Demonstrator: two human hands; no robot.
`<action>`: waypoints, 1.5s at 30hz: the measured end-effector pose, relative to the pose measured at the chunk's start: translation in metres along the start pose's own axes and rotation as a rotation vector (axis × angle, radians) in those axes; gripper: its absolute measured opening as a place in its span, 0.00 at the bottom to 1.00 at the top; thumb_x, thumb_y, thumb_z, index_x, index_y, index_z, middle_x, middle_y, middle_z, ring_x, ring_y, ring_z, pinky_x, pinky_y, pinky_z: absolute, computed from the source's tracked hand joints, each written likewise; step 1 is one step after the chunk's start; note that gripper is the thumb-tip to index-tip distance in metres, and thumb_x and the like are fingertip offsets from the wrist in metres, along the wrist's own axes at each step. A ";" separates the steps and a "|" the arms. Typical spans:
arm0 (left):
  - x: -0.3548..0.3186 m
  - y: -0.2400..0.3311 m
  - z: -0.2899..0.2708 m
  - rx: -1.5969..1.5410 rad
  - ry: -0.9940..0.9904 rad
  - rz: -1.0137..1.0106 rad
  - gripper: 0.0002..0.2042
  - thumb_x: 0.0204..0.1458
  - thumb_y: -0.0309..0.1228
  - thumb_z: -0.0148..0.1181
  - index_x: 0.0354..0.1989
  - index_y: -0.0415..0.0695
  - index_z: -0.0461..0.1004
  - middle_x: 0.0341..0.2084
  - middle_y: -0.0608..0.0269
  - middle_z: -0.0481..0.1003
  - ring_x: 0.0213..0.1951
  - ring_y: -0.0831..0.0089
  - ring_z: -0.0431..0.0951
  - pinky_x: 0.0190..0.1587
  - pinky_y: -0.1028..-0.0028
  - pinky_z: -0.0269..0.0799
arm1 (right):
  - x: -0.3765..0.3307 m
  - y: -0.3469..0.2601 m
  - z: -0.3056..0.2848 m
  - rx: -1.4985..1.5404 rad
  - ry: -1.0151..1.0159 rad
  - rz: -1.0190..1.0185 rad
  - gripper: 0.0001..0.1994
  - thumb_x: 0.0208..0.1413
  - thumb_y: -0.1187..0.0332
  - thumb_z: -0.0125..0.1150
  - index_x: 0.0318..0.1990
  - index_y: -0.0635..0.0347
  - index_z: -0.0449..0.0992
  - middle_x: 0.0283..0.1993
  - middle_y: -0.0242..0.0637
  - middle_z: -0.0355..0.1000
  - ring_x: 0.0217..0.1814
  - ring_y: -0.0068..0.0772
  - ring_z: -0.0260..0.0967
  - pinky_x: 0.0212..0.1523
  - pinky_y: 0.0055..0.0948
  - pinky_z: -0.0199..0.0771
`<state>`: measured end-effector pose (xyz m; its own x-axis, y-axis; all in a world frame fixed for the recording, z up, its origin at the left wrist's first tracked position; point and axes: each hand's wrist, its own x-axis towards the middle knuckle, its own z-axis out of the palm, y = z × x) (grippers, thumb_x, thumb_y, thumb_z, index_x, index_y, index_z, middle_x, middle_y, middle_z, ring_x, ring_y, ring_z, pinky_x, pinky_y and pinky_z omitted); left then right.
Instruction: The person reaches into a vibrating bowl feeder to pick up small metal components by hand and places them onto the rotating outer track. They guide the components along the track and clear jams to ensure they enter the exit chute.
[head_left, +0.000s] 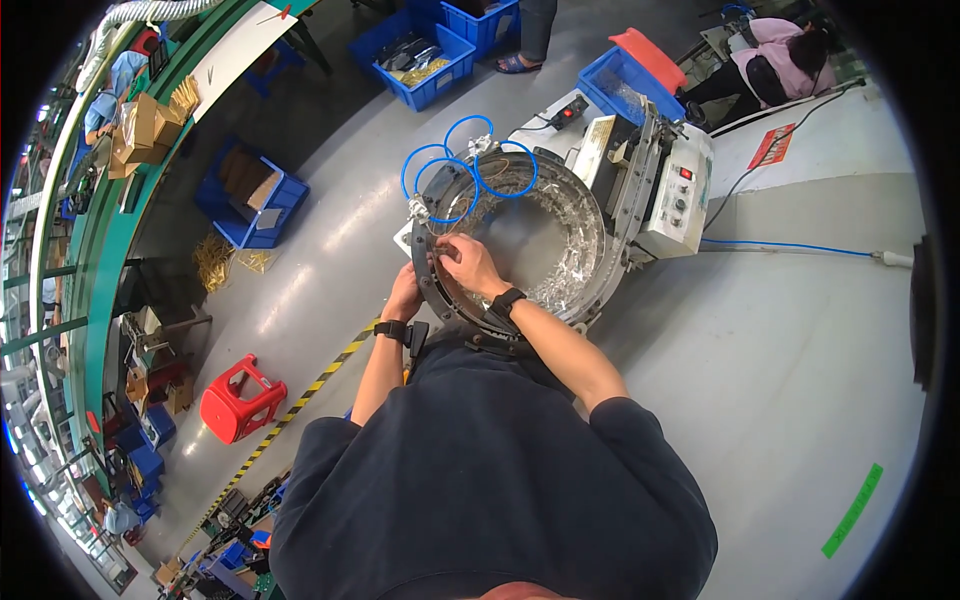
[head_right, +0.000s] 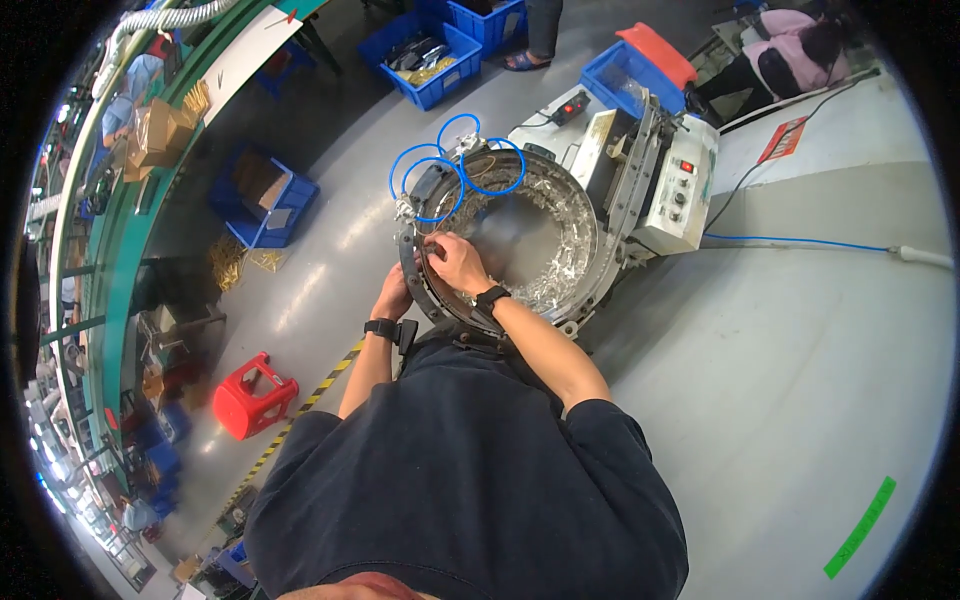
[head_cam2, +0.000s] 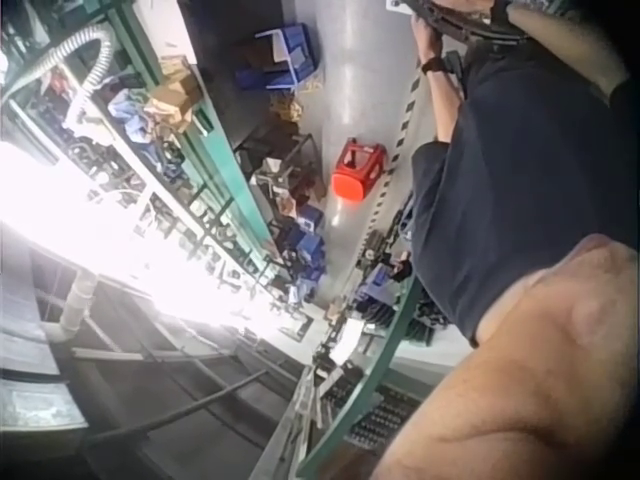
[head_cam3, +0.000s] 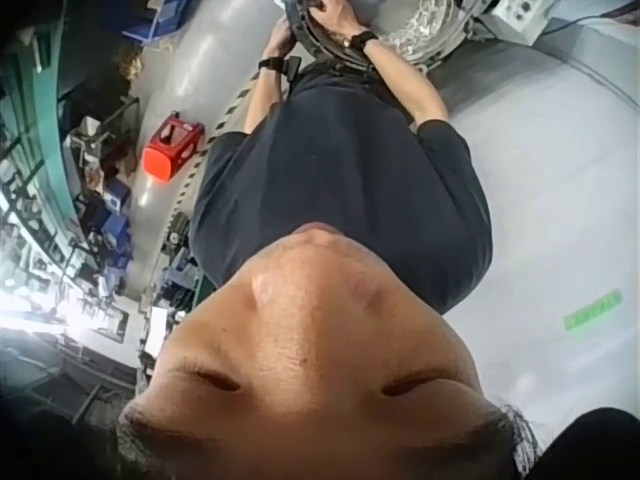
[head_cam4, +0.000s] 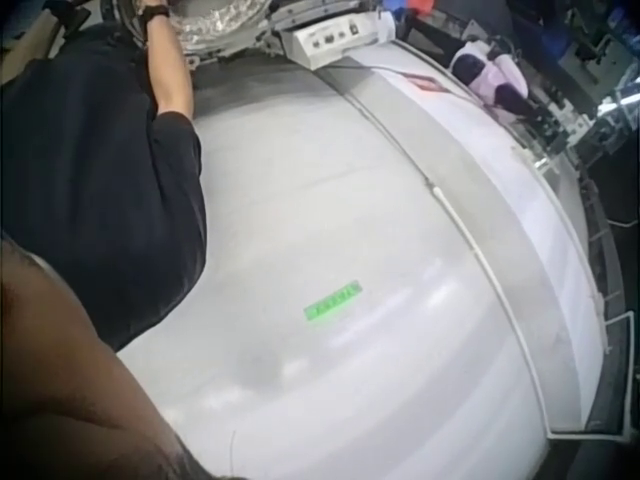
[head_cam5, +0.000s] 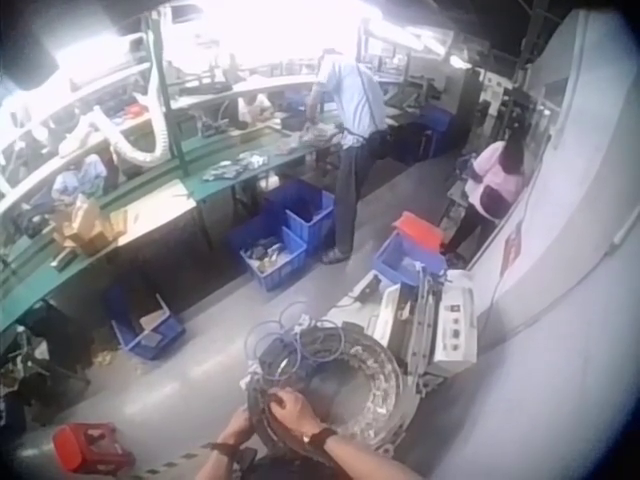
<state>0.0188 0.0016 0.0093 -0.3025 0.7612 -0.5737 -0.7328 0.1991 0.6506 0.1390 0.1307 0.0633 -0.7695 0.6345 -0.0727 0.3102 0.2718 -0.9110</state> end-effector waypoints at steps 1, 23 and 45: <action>0.002 -0.001 -0.001 0.020 -0.008 0.013 0.11 0.61 0.33 0.54 0.49 0.44 0.75 0.37 0.70 0.77 0.35 0.80 0.76 0.37 0.78 0.72 | 0.000 0.001 0.002 0.030 0.015 -0.008 0.12 0.49 0.69 0.58 0.42 0.58 0.76 0.31 0.42 0.72 0.32 0.44 0.71 0.35 0.38 0.72; -0.004 0.007 -0.003 0.106 0.028 -0.040 0.10 0.60 0.35 0.55 0.47 0.47 0.75 0.29 0.74 0.76 0.26 0.83 0.74 0.25 0.82 0.67 | -0.001 0.016 0.014 0.022 0.051 -0.071 0.09 0.49 0.70 0.60 0.38 0.63 0.77 0.28 0.39 0.73 0.27 0.31 0.71 0.30 0.30 0.71; -0.013 0.013 -0.016 0.270 -0.106 -0.219 0.07 0.59 0.32 0.53 0.39 0.47 0.77 0.25 0.75 0.74 0.21 0.84 0.69 0.20 0.82 0.58 | -0.025 0.011 0.004 -0.063 0.099 0.036 0.09 0.46 0.71 0.59 0.36 0.61 0.76 0.29 0.43 0.73 0.31 0.43 0.72 0.33 0.38 0.72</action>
<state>0.0033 -0.0151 0.0175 -0.0808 0.7395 -0.6683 -0.5815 0.5096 0.6342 0.1594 0.1151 0.0539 -0.6991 0.7124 -0.0617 0.3738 0.2905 -0.8809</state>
